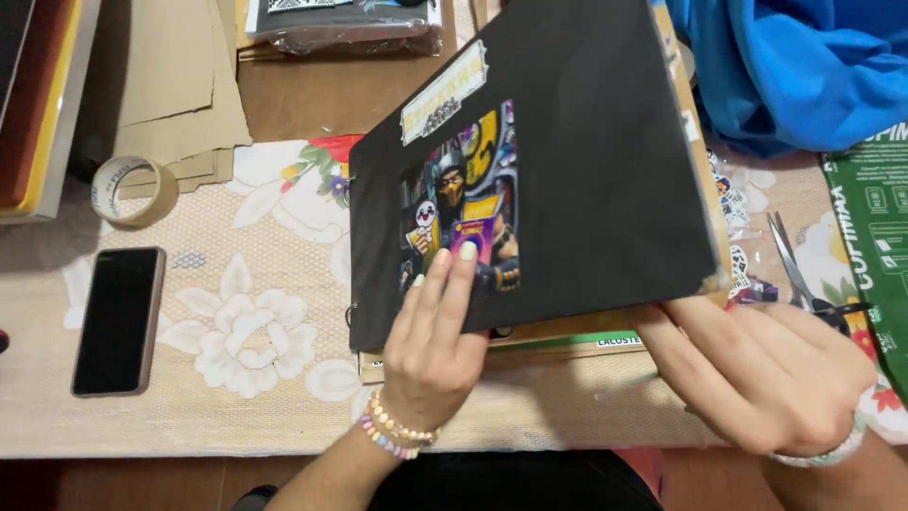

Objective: The person flips through a binder filled with stickers, then uses scissors to cut open a plastic package containing more stickers. They remove the stickers and place them on the binder page, then use scissors to cut a piece of tape from a roll.

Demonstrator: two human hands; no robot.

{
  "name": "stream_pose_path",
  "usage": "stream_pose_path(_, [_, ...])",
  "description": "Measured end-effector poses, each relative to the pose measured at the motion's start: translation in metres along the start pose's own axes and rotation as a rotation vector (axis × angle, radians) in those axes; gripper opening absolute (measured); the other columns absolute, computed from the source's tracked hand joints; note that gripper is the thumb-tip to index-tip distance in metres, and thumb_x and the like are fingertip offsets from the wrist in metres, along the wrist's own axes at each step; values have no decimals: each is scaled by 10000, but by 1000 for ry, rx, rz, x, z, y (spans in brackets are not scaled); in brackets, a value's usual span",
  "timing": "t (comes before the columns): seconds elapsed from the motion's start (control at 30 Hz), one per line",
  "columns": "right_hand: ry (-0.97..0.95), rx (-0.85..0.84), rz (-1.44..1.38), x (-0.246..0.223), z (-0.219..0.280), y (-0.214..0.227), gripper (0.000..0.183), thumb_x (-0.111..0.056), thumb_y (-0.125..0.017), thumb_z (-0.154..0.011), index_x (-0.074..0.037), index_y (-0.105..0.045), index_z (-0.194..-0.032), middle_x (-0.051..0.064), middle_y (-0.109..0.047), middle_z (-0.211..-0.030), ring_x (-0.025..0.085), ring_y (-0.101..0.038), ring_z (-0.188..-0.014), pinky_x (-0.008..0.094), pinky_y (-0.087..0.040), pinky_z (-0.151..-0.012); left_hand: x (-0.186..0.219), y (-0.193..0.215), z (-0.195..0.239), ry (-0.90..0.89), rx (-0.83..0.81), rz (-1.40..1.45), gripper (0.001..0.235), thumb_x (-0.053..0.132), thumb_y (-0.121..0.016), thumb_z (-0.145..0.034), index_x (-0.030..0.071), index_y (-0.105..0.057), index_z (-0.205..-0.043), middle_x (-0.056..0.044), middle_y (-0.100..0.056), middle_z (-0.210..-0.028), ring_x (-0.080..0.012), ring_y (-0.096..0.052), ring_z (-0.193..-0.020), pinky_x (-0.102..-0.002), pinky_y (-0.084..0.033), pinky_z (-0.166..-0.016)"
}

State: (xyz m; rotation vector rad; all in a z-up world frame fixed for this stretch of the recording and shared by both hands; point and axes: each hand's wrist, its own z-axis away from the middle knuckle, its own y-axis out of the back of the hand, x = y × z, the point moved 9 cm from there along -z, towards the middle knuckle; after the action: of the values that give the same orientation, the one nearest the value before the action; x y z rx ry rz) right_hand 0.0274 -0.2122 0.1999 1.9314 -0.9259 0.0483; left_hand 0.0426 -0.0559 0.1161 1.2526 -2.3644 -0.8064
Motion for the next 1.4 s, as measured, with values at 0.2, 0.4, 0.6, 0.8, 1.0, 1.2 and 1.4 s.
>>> stream_pose_path(0.2, [-312, 185, -35, 18, 75, -24, 383, -62, -929, -939, 158, -712, -1166, 323, -730, -1170, 512, -759, -1056, 519, -611, -829, -72, 50, 43, 435, 359, -128, 176, -23, -624, -939, -85, -627, -774, -252, -707, -1026, -275, -653, -618, -386, -468, -513])
stream_pose_path(0.4, [-640, -556, -138, 30, 116, -135, 597, -597, -730, -757, -308, -671, -1276, -41, -576, -1486, 117, -733, -978, 332, -603, -635, -103, 123, 78, 617, 584, -43, 307, -117, -643, -1003, -143, -475, -1259, -343, -530, -1281, -477, -583, -1194, -560, -518, -1060])
stream_pose_path(0.6, [-305, -1021, -267, -2, 171, -182, 716, -311, -569, -696, -358, -457, -1402, -73, -369, -1578, 261, -770, -485, 431, -619, -466, -101, 94, 182, 478, 498, -269, 1012, -132, -776, -949, 110, -29, -1587, -184, -144, -1639, -340, -266, -1506, -466, -387, -1216])
stream_pose_path(0.8, [18, -609, -153, -4, 128, -118, 455, -83, -546, -833, -139, -571, -1284, 12, -649, -1281, 120, -726, -911, 347, -625, -534, -8, 56, 10, 50, 120, 34, 368, 305, -683, -1006, -30, -533, -997, -218, -609, -1341, -335, -679, -929, -399, -582, -700])
stream_pose_path(1.0, [83, -115, -93, -12, 40, -19, 254, -94, -489, -941, -32, -716, -1036, 77, -718, -940, 190, -666, -715, 312, -501, -575, 37, 7, -6, -171, -2, 71, 370, 120, -470, -1039, 113, -469, -668, -196, -661, -1295, -434, -705, -1143, -485, -611, -917])
stream_pose_path(1.2, [-253, 69, -263, 7, 72, -16, 231, -66, -809, -914, -31, -726, -1128, 223, -687, -1207, 239, -714, -769, 368, -557, -663, -49, 66, 26, 399, 248, -100, 227, 49, -658, -882, -116, -738, -1015, -243, -681, -1160, -362, -698, -963, -410, -523, -671])
stream_pose_path(1.4, [-352, -615, -271, 10, 126, -136, 590, -556, -649, -813, -306, -550, -1338, -79, -525, -1487, 217, -673, -453, 368, -534, -380, -105, 133, 87, 663, 598, 78, 706, -130, -585, -1036, 83, -188, -1580, -258, -273, -1642, -547, -407, -1577, -658, -414, -1411])
